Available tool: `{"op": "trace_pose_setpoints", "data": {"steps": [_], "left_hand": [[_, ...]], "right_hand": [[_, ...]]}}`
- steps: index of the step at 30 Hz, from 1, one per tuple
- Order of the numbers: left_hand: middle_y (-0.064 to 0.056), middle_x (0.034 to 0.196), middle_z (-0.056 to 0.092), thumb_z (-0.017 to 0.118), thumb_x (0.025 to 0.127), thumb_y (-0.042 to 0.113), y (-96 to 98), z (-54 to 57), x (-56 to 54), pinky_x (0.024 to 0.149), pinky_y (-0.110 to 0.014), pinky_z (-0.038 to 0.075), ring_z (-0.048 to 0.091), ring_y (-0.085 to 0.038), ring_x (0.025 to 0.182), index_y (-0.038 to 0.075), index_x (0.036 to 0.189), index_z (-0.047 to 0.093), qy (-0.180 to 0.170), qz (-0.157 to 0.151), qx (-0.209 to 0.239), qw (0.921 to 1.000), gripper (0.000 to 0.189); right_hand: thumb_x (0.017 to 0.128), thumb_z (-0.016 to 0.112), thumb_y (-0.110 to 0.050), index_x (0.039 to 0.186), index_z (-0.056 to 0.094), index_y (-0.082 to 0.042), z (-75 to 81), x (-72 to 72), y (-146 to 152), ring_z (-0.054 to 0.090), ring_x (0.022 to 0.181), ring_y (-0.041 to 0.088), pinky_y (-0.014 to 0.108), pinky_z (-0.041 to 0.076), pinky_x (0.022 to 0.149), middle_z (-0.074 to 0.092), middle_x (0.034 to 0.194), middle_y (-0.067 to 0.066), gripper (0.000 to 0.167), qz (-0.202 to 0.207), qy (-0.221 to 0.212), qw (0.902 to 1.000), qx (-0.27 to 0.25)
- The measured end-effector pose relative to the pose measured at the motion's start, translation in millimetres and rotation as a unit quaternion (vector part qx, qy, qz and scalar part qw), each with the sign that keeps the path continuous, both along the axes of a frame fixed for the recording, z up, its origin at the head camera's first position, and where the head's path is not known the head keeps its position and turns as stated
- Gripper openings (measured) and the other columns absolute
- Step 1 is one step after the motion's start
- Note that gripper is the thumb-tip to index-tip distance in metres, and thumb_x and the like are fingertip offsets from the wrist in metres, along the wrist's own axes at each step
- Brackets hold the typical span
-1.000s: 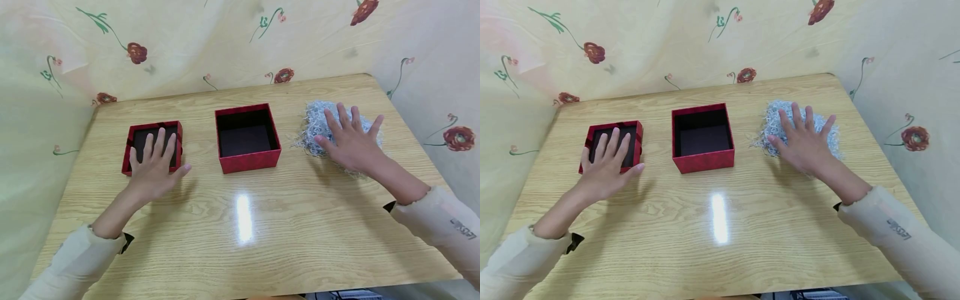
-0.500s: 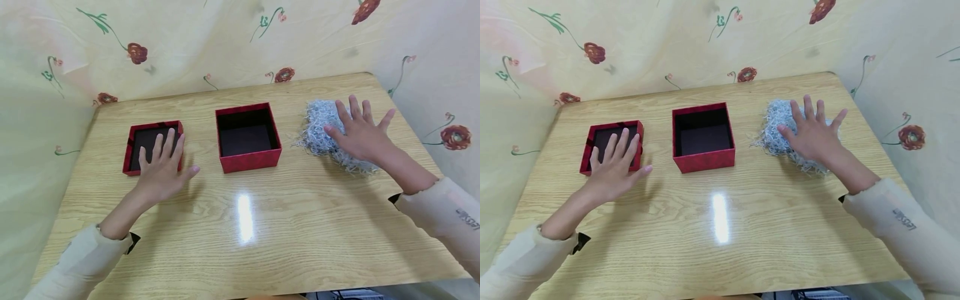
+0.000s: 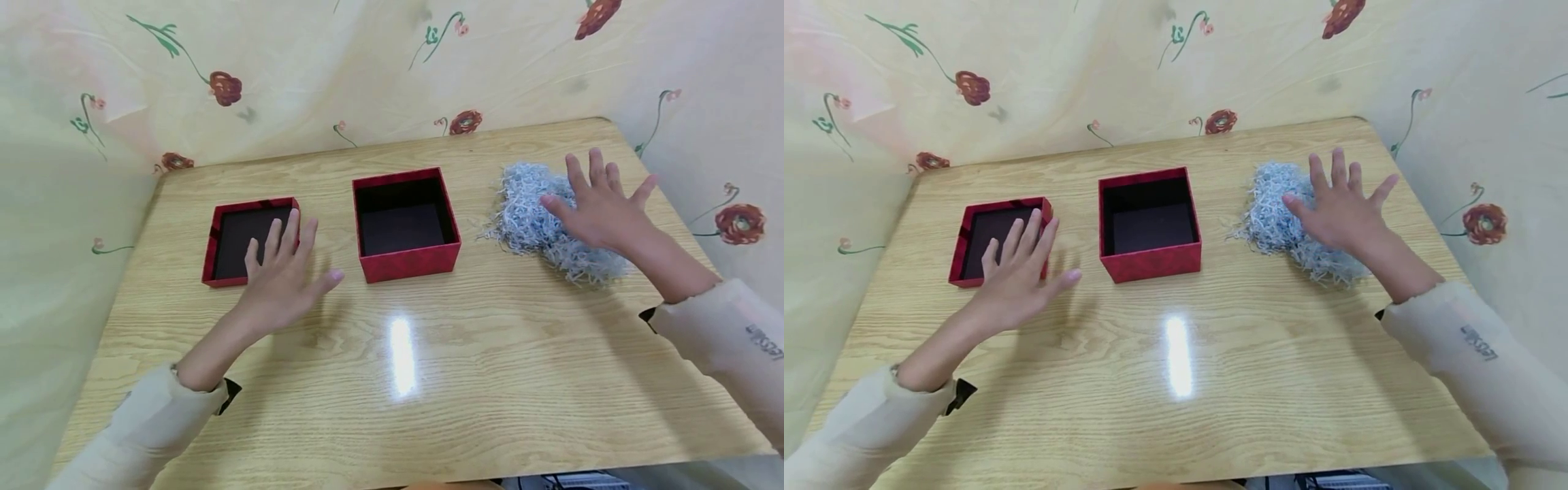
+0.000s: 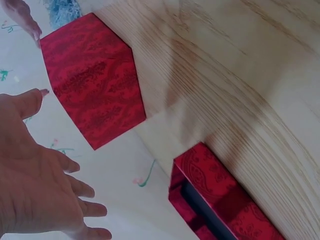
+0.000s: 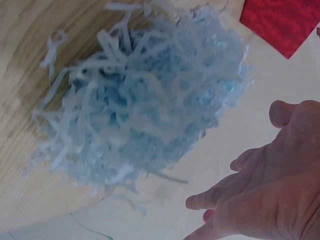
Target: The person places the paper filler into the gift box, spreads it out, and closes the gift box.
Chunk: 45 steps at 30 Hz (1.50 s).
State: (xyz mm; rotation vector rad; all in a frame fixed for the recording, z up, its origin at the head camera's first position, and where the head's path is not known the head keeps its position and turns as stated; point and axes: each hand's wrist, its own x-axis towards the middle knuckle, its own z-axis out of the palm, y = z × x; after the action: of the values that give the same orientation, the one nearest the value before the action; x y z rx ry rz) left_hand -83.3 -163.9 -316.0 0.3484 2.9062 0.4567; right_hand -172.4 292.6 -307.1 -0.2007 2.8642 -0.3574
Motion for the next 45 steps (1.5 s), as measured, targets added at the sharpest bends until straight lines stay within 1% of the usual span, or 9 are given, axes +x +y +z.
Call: {"op": "trace_pose_setpoints", "data": {"steps": [7, 13, 16, 23, 28, 33, 40, 43, 45], "left_hand": [[-0.002, 0.159, -0.017, 0.041, 0.091, 0.069, 10.7, -1.4, -1.2, 0.108, -0.063, -0.013, -0.019, -0.031, 0.144, 0.028, 0.154, -0.007, -0.015, 0.004, 0.048, 0.9987, 0.090], [-0.005, 0.160, -0.014, 0.045, 0.089, 0.069, 17.0, -3.3, 0.3, 0.110, -0.060, -0.009, -0.013, -0.036, 0.145, 0.025, 0.155, -0.003, -0.029, 0.007, 0.090, 0.9955, 0.093], [-0.007, 0.160, -0.008, 0.046, 0.087, 0.071, 19.8, -4.3, 0.2, 0.110, -0.060, -0.007, -0.009, -0.037, 0.145, 0.023, 0.155, 0.000, -0.035, 0.010, 0.109, 0.9934, 0.095], [-0.008, 0.161, 0.002, 0.052, 0.086, 0.068, 27.6, -6.4, -0.6, 0.110, -0.059, -0.004, 0.000, -0.041, 0.145, 0.020, 0.156, 0.008, -0.031, 0.020, 0.138, 0.9898, 0.096], [-0.008, 0.161, 0.006, 0.055, 0.086, 0.066, 33.7, -8.5, -2.6, 0.109, -0.057, -0.001, 0.005, -0.040, 0.145, 0.020, 0.156, 0.012, -0.007, 0.014, 0.153, 0.9881, 0.094], [-0.008, 0.160, 0.011, 0.059, 0.086, 0.063, 38.5, -10.8, -4.8, 0.109, -0.057, 0.002, 0.009, -0.036, 0.145, 0.020, 0.155, 0.016, 0.011, 0.012, 0.167, 0.9859, 0.092], [-0.006, 0.160, 0.014, 0.064, 0.085, 0.058, 41.7, -13.6, -4.4, 0.109, -0.063, 0.004, 0.010, -0.036, 0.145, 0.025, 0.154, 0.020, 0.000, 0.027, 0.204, 0.9787, 0.088], [-0.004, 0.160, 0.014, 0.065, 0.084, 0.057, 42.8, -15.2, -4.2, 0.109, -0.066, 0.005, 0.011, -0.036, 0.144, 0.026, 0.153, 0.022, -0.005, 0.034, 0.219, 0.9751, 0.087], [-0.002, 0.159, 0.014, 0.066, 0.084, 0.057, 43.1, -16.2, -4.5, 0.109, -0.067, 0.011, 0.012, -0.034, 0.144, 0.027, 0.153, 0.024, -0.009, 0.040, 0.230, 0.9723, 0.086]], "right_hand": [[0.093, 0.018, -0.071, 0.148, -0.023, -0.011, 2.9, -7.0, 10, -0.008, 0.131, 0.063, 0.080, -0.023, 0.083, -0.036, 0.146, 0.022, 0.091, -0.034, -0.019, 0.9990, 0.022], [0.091, 0.016, -0.073, 0.148, -0.024, -0.011, 3.1, -11.5, 16, 0.010, 0.125, 0.069, 0.083, -0.017, 0.084, -0.032, 0.146, 0.028, 0.093, -0.039, -0.030, 0.9978, 0.044], [0.091, 0.015, -0.074, 0.148, -0.024, -0.011, 2.7, -14.3, 18, 0.013, 0.121, 0.072, 0.085, -0.014, 0.083, -0.030, 0.146, 0.031, 0.093, -0.041, -0.037, 0.9976, 0.043], [0.091, 0.018, -0.073, 0.148, -0.025, -0.012, 1.8, -20.1, 22, 0.001, 0.123, 0.073, 0.086, -0.014, 0.081, -0.029, 0.146, 0.033, 0.094, -0.038, -0.054, 0.9976, 0.021], [0.093, 0.021, -0.071, 0.147, -0.025, -0.011, 2.0, -24.3, 25, -0.006, 0.124, 0.071, 0.086, -0.012, 0.080, -0.031, 0.145, 0.033, 0.093, -0.033, -0.068, 0.9971, 0.001], [0.093, 0.029, -0.069, 0.147, -0.027, -0.012, 1.1, -29.4, 29, -0.014, 0.125, 0.069, 0.088, -0.006, 0.080, -0.034, 0.145, 0.032, 0.096, -0.021, -0.094, 0.9952, -0.018], [0.094, 0.035, -0.066, 0.147, -0.026, -0.010, -1.6, -34.0, 29, -0.016, 0.124, 0.070, 0.082, 0.005, 0.091, -0.033, 0.145, 0.033, 0.098, -0.001, -0.117, 0.9921, -0.045], [0.094, 0.038, -0.064, 0.147, -0.027, -0.012, -4.3, -34.7, 28, -0.018, 0.125, 0.068, 0.081, 0.004, 0.093, -0.033, 0.146, 0.031, 0.099, 0.000, -0.128, 0.9895, -0.069], [0.093, 0.041, -0.063, 0.147, -0.027, -0.013, -6.4, -34.9, 27, -0.021, 0.126, 0.066, 0.081, 0.003, 0.094, -0.033, 0.147, 0.030, 0.100, -0.002, -0.131, 0.9877, -0.085]]}}
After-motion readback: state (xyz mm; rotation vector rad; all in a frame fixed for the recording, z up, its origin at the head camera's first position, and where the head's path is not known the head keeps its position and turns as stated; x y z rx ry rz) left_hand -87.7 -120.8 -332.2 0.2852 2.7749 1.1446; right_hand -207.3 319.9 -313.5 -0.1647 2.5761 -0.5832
